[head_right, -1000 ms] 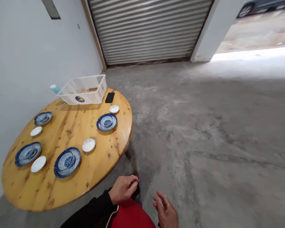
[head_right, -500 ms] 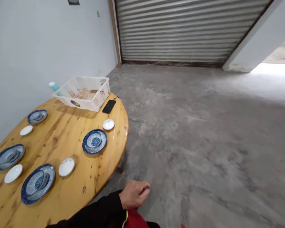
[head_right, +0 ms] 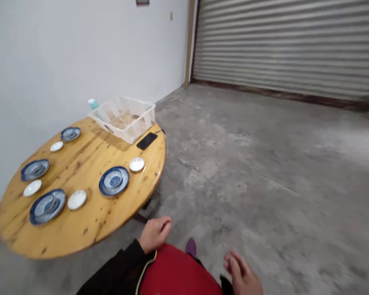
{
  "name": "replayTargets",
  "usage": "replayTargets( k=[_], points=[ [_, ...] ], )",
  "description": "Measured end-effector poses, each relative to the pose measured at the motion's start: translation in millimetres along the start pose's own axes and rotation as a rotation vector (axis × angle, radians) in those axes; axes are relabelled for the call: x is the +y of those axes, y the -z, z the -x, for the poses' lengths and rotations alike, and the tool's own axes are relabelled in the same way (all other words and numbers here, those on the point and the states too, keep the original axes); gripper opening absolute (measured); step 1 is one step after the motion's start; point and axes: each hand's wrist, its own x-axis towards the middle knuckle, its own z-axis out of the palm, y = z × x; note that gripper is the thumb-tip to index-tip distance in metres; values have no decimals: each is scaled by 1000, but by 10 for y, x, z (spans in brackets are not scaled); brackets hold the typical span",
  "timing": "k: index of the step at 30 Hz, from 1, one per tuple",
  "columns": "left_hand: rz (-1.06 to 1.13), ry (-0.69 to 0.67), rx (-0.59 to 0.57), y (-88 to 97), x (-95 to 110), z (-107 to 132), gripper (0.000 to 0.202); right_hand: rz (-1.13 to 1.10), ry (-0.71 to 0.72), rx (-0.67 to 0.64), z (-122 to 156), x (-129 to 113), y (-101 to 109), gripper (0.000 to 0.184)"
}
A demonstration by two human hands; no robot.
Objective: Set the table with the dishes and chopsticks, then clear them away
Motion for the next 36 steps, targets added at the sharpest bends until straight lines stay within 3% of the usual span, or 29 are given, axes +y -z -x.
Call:
replayTargets(
  k=[4,7,12,18,21,25,28,30,33,36],
  points=[
    [95,106,58,-137,295,-123,25,47,91,53,-739,-235,457,64],
    [113,162,50,-243,418,-154,25,43,132,-1,-1136,-324,475,61],
    [145,327,112,-229,415,-207,25,-18,144,-254,-1402,-503,-32,58],
    [243,415,227,21,183,-560,23,5,198,-558,-1451,-900,-717,54],
    [282,395,259,189,-3,-832,25,27,207,-592,-1618,-1117,-889,57],
    [280,331,298,426,-272,-1208,26,22,238,-492,-1969,-1500,-1091,58],
    [258,304,324,596,-415,-1445,26,39,330,-458,-2225,-1999,-1257,57],
    [273,302,345,687,-478,-1563,27,87,422,-462,-2361,-2472,-1358,56],
    [279,318,408,760,-563,-1663,28,197,605,-453,-2507,-3375,-1496,52],
    [241,345,507,760,-683,-1664,30,237,881,-416,-2602,-4401,-1699,45]
  ],
)
